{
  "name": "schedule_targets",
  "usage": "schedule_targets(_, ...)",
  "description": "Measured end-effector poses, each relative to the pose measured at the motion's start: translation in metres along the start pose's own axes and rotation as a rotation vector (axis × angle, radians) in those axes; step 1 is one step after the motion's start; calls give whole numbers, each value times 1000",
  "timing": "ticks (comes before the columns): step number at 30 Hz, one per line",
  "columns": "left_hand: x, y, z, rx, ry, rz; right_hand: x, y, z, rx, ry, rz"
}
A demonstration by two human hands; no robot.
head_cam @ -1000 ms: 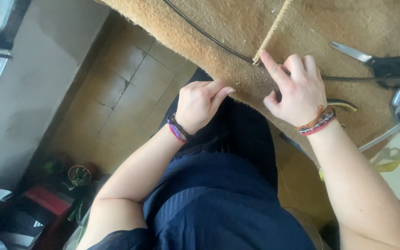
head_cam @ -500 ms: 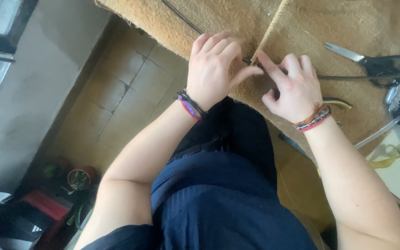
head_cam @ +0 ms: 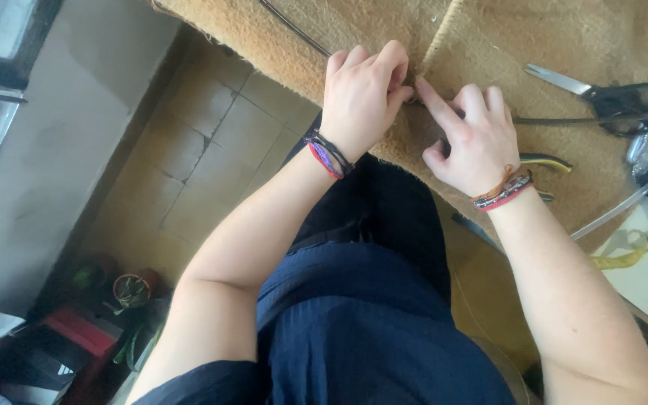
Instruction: Weaving and securing rope onto a metal furniture frame using hot glue and hand tools.
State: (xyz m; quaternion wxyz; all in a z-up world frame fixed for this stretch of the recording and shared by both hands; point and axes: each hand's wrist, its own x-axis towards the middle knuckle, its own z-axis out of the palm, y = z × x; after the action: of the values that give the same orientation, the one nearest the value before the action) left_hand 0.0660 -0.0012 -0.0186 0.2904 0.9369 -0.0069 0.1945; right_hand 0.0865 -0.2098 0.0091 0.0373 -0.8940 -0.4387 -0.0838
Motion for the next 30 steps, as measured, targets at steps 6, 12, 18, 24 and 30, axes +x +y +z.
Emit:
schedule_targets(6,7,-3,-1,8,-99,-32,0,-1,0,-24,9,-1)
schedule_targets(12,11,-4,8,80,-80,-41,0,-3,0,-41,13,0)
schedule_targets(18,12,-5,8,65,-80,-30,1,-6,1,-88,-8,23)
schedule_targets(24,12,-5,8,48,-134,-61,-1,-10,0,-95,-4,40)
schedule_targets(30,14,-5,6,51,-153,-59,1,-16,-2,-77,31,68)
